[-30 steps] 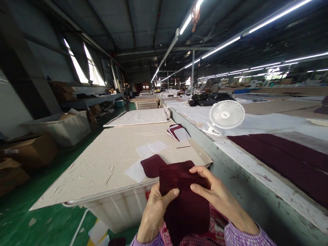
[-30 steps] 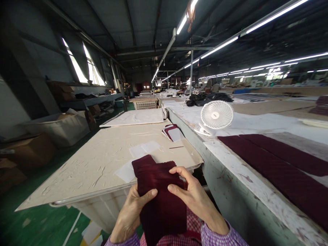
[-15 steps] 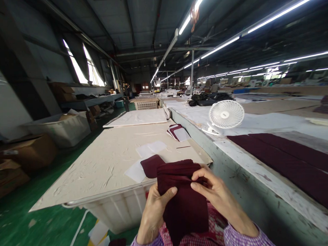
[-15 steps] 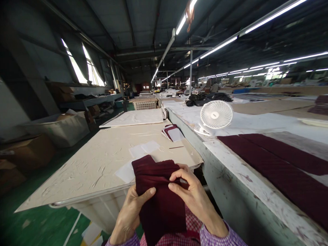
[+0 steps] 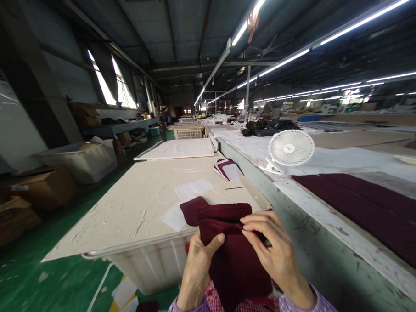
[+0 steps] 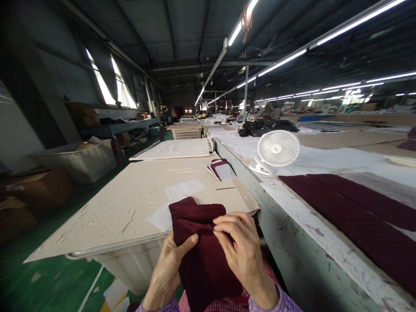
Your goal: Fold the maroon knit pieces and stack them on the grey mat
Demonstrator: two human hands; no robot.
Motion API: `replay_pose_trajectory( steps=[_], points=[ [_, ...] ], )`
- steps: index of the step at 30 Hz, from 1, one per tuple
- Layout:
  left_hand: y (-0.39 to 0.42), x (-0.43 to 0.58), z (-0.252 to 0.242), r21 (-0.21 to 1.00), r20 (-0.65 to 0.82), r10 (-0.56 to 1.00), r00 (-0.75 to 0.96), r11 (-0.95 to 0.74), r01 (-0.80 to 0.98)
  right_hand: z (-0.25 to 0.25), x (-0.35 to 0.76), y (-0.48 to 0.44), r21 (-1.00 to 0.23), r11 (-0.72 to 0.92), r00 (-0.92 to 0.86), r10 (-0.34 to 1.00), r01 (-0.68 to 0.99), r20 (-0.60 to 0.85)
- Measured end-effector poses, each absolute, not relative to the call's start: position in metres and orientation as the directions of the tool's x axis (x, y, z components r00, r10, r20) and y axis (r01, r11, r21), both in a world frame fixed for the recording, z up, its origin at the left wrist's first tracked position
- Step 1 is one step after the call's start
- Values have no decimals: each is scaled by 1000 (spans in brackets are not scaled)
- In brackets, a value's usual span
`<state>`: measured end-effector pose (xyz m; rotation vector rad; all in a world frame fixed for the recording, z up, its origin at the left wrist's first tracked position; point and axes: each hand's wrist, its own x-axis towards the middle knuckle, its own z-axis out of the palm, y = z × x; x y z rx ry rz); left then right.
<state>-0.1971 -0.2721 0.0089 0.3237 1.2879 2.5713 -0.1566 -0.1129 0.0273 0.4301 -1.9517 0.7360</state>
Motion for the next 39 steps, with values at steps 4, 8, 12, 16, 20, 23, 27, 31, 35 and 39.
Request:
replay_pose_trajectory(
  steps=[4,8,12,16,20,23,27,31,35,39],
  points=[
    [-272,-199,9,769,64,276,-959,-626,-129,25,-158,-108,-756,526,-828,161,-388,537],
    [-272,-199,10,744,35,266,-963,-650,-153,31,-156,-105,-855,445,-949,39,-264,314],
    [-272,-198,10,731,22,242,-970,-666,-149,32,-155,-104,-859,465,-973,-17,-213,232],
    [-272,-198,8,721,44,231,-972,-681,-129,30,-159,-106,-833,498,-957,19,-242,289],
    [-271,-196,7,733,88,244,-966,-672,-103,29,-160,-108,-900,345,-954,43,-265,297],
    [-270,-194,8,739,92,250,-964,-666,-102,28,-159,-110,-966,219,-988,48,-135,149],
    [-269,-195,8,715,88,267,-960,-688,-126,26,-158,-114,-989,113,-990,98,-92,103],
    [-268,-196,9,698,83,288,-954,-700,-150,27,-159,-113,-990,87,-989,82,-113,120],
    [-269,-195,11,695,82,315,-946,-698,-172,27,-158,-111,-985,108,-985,99,-132,143],
    [-269,-195,10,690,85,317,-945,-703,-174,26,-158,-110,-974,150,-973,130,-170,190]
  ],
)
